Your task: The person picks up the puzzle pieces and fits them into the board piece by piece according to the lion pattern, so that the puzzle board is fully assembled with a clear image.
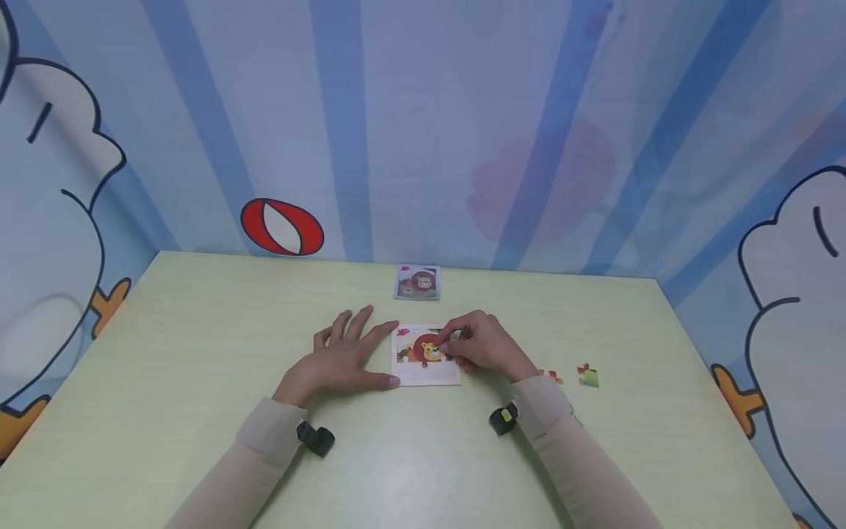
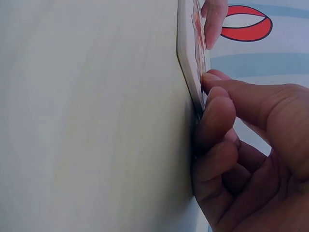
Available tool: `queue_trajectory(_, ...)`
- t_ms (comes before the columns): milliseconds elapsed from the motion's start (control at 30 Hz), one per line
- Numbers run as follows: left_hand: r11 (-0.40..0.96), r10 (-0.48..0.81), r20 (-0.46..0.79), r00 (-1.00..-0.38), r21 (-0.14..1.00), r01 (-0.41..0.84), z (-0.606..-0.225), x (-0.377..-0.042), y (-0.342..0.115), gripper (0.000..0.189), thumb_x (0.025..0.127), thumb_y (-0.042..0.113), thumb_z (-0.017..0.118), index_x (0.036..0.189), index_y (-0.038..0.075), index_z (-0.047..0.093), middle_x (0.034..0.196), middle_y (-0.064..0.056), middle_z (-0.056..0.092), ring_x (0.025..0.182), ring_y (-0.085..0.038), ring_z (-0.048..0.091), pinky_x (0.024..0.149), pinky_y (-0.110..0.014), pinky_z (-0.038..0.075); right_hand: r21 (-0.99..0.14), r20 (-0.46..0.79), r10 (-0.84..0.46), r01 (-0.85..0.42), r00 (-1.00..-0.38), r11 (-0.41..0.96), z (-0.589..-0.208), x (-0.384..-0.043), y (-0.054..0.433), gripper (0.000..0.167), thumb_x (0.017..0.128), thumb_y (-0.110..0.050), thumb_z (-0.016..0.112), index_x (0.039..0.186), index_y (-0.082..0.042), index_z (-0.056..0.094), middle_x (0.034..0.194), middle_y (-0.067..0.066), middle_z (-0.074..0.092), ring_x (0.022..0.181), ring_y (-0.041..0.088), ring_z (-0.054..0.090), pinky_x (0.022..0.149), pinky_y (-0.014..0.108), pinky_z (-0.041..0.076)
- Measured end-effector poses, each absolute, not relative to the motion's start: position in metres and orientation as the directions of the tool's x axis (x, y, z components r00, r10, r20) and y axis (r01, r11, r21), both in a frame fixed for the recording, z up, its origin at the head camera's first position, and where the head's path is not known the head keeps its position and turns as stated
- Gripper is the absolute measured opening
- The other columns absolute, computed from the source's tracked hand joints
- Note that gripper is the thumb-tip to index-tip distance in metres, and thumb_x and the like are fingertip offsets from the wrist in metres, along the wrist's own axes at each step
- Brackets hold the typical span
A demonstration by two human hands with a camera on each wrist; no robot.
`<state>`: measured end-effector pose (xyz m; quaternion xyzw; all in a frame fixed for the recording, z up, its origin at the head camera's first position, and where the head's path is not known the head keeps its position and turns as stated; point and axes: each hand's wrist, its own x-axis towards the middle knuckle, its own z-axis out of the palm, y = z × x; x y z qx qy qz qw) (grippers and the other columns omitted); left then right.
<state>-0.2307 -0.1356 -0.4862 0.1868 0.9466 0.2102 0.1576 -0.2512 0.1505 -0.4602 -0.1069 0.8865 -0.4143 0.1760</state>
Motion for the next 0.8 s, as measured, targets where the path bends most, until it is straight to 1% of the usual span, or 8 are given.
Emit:
queue_trajectory(167,0.841,0.421,-0.22,-0.88,0.458,0.288,-0.486,-0.231,-0.136,0.101,0.088,0.068,0.074,0.171,0.041,0.024,0.184,-0.009,-0.001,0.166,-0.047,-0.001,0.124,-0.078,0.011,-0.797,-0.203,-0.341,-0.048,-0.918,0.602,-0.461,-0.25,0.153,0.011,0.1,-0.016,0.076,0.107,-0.017,0.084,0.062,0.001,0.063,0.048,0.013,0.053,0.051,0.026,0.044)
queue_trajectory(400,0.831,0.439,-0.206,-0.875,0.464,0.307,-0.484,-0.23,-0.135,0.102,0.087,0.068,0.075,0.171,0.038,0.026,0.183,-0.013,0.001,0.166,-0.05,0.0,0.124,-0.08,0.01,-0.837,-0.206,-0.333,-0.01,-0.92,0.547,-0.458,-0.248,0.165,0.011,0.1,-0.018,0.077,0.107,-0.017,0.085,0.064,0.002,0.063,0.052,0.017,0.054,0.054,0.028,0.046)
queue_trajectory(533,0.831,0.435,-0.206,-0.876,0.466,0.303,-0.484,-0.229,-0.135,0.102,0.086,0.067,0.076,0.171,0.038,0.026,0.183,-0.012,0.001,0.166,-0.05,0.0,0.124,-0.08,0.01,-0.838,-0.212,-0.314,0.007,-0.926,0.545,-0.452,-0.247,0.176,0.011,0.1,-0.021,0.078,0.109,-0.019,0.085,0.065,0.003,0.062,0.053,0.019,0.053,0.048,0.028,0.038)
queue_trajectory(600,0.836,0.429,-0.211,-0.878,0.461,0.298,-0.485,-0.23,-0.134,0.102,0.087,0.065,0.076,0.171,0.039,0.025,0.184,-0.011,0.0,0.166,-0.049,-0.002,0.125,-0.079,0.01,-0.841,-0.232,-0.298,0.037,-0.926,0.539,-0.449,-0.246,0.182,0.013,0.1,-0.024,0.078,0.111,-0.02,0.084,0.066,0.004,0.063,0.053,0.02,0.051,0.045,0.029,0.034)
queue_trajectory(667,0.839,0.424,-0.215,-0.879,0.459,0.293,-0.486,-0.23,-0.135,0.102,0.087,0.065,0.076,0.171,0.039,0.024,0.184,-0.011,-0.001,0.166,-0.048,-0.002,0.125,-0.079,0.011,-0.841,-0.247,-0.284,0.059,-0.926,0.537,-0.447,-0.245,0.189,0.015,0.1,-0.026,0.077,0.113,-0.02,0.083,0.067,0.005,0.063,0.053,0.021,0.048,0.044,0.029,0.032)
queue_trajectory(767,0.839,0.422,-0.217,-0.88,0.46,0.289,-0.486,-0.231,-0.135,0.103,0.087,0.065,0.077,0.171,0.039,0.024,0.184,-0.01,-0.001,0.166,-0.048,-0.002,0.124,-0.078,0.011,-0.848,-0.256,-0.276,0.078,-0.927,0.524,-0.447,-0.244,0.2,0.018,0.101,-0.026,0.077,0.116,-0.017,0.082,0.067,0.007,0.061,0.052,0.022,0.044,0.046,0.031,0.036)
queue_trajectory(800,0.84,0.421,-0.219,-0.88,0.46,0.288,-0.486,-0.231,-0.135,0.103,0.087,0.065,0.077,0.171,0.04,0.024,0.184,-0.01,-0.001,0.166,-0.048,-0.002,0.124,-0.078,0.012,-0.849,-0.251,-0.276,0.074,-0.928,0.523,-0.447,-0.243,0.203,0.019,0.101,-0.025,0.077,0.117,-0.016,0.081,0.067,0.007,0.061,0.052,0.022,0.045,0.047,0.031,0.039)
